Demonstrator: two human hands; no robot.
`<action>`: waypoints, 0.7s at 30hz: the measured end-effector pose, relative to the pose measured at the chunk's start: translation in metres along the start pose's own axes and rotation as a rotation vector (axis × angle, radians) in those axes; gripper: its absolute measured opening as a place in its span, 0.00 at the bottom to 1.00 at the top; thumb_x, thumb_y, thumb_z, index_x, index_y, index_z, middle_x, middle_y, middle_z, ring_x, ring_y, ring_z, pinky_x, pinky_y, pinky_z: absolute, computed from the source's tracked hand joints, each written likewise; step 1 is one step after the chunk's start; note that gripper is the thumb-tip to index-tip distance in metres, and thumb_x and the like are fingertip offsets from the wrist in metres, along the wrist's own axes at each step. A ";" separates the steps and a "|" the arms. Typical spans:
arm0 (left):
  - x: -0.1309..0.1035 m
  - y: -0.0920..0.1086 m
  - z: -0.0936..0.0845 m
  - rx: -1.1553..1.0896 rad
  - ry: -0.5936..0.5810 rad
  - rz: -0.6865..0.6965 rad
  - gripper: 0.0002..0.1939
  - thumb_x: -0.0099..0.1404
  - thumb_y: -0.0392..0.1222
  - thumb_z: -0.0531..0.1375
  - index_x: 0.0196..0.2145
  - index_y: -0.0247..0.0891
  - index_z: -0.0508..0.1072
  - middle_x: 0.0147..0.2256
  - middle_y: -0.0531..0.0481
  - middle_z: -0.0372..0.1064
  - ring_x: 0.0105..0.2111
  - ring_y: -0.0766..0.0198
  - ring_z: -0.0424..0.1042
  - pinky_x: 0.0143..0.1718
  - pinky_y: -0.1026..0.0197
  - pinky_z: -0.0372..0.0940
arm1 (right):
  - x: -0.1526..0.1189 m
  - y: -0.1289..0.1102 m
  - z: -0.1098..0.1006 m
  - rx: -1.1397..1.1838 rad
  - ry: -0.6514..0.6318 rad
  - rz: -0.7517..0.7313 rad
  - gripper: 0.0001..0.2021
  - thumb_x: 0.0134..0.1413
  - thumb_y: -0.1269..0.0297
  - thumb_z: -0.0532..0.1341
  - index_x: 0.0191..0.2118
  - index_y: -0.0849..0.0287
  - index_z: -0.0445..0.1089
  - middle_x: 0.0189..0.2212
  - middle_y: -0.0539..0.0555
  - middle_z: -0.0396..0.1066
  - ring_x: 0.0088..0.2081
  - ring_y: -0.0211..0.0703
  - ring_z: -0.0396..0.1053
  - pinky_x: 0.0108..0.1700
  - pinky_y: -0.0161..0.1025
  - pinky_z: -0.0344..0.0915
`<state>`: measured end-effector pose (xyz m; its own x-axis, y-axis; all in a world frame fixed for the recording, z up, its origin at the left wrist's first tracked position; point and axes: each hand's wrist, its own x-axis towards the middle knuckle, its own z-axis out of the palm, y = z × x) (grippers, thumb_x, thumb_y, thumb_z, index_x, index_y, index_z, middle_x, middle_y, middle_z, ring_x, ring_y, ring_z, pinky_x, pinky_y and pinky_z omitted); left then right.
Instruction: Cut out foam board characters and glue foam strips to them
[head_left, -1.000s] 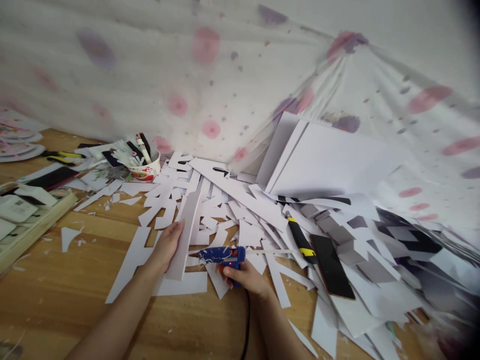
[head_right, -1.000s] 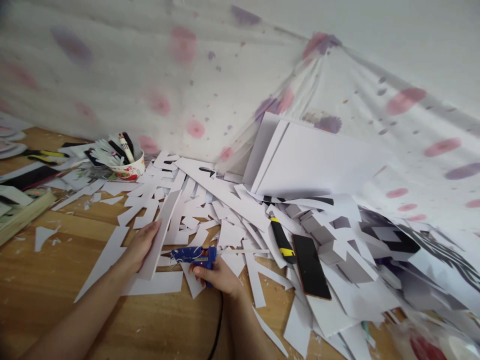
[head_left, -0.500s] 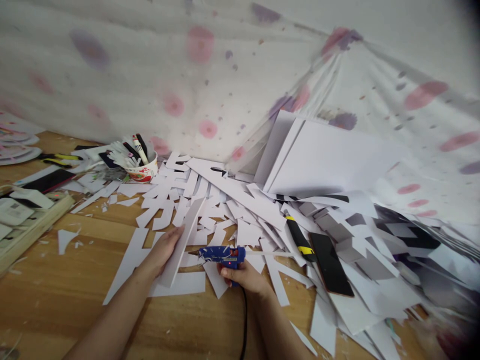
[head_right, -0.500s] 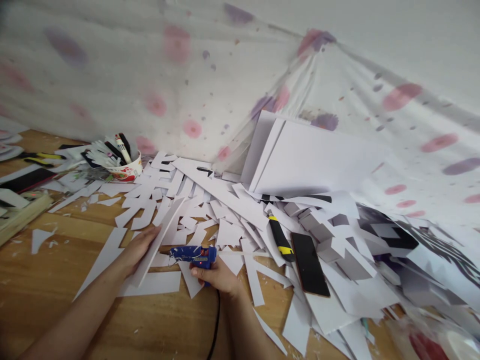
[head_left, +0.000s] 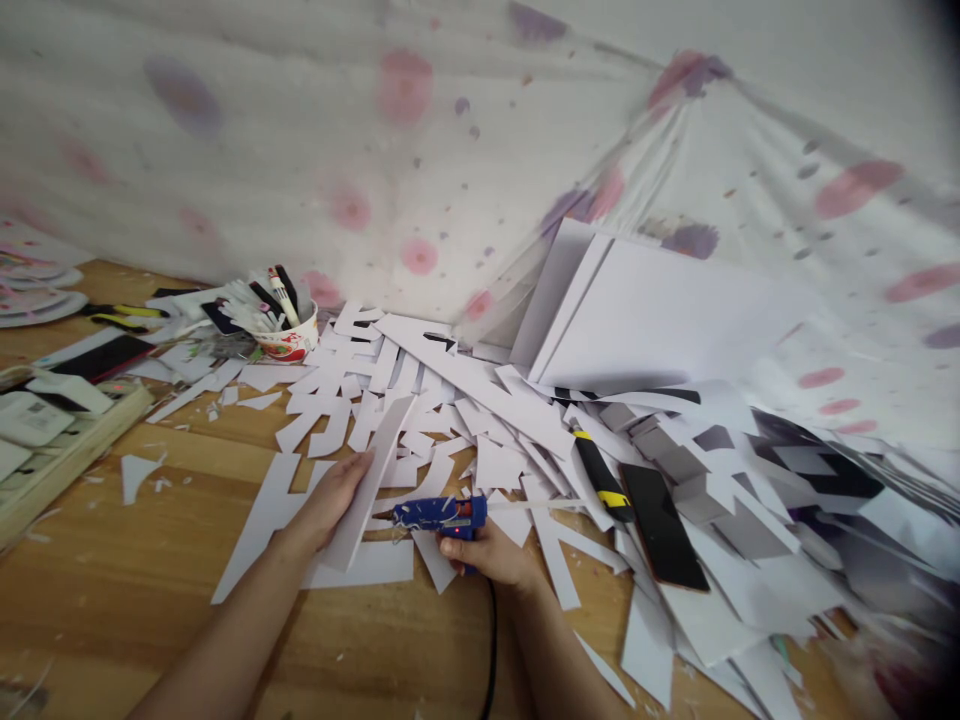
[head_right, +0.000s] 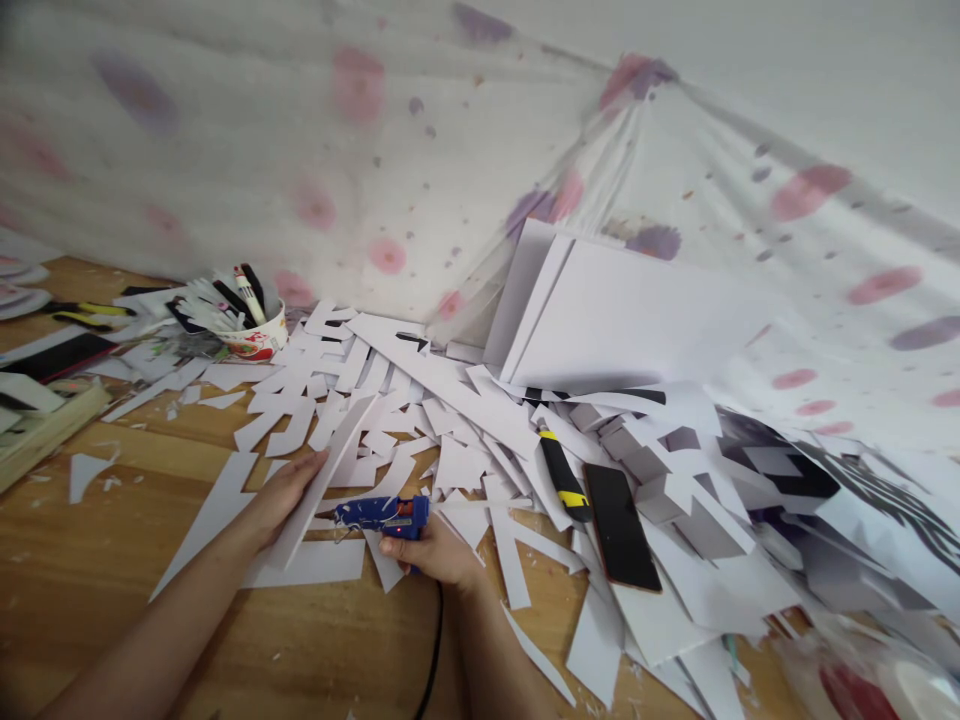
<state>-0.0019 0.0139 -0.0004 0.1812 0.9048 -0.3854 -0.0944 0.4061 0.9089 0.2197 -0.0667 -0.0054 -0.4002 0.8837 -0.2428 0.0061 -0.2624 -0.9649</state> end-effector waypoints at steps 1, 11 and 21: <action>-0.001 0.001 0.000 0.003 0.001 0.002 0.24 0.52 0.56 0.61 0.41 0.38 0.74 0.34 0.46 0.75 0.35 0.57 0.73 0.40 0.57 0.65 | 0.000 -0.001 0.000 -0.012 -0.006 0.001 0.20 0.40 0.46 0.64 0.26 0.60 0.62 0.20 0.45 0.58 0.20 0.30 0.55 0.22 0.32 0.53; -0.003 0.004 0.003 0.043 -0.021 0.017 0.24 0.53 0.58 0.58 0.41 0.38 0.74 0.35 0.46 0.75 0.36 0.57 0.73 0.42 0.58 0.64 | 0.000 -0.010 0.005 -0.069 -0.059 -0.005 0.20 0.40 0.47 0.64 0.24 0.59 0.61 0.18 0.44 0.57 0.20 0.30 0.54 0.22 0.31 0.53; -0.004 0.004 0.003 0.054 -0.048 0.005 0.26 0.54 0.59 0.57 0.43 0.37 0.72 0.38 0.46 0.75 0.38 0.56 0.72 0.43 0.57 0.64 | 0.001 -0.006 0.004 -0.057 -0.056 -0.010 0.19 0.41 0.48 0.64 0.24 0.59 0.61 0.18 0.44 0.57 0.20 0.30 0.54 0.22 0.30 0.53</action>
<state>-0.0004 0.0114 0.0055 0.2277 0.8991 -0.3739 -0.0432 0.3930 0.9185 0.2159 -0.0653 0.0005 -0.4515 0.8626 -0.2283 0.0530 -0.2295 -0.9719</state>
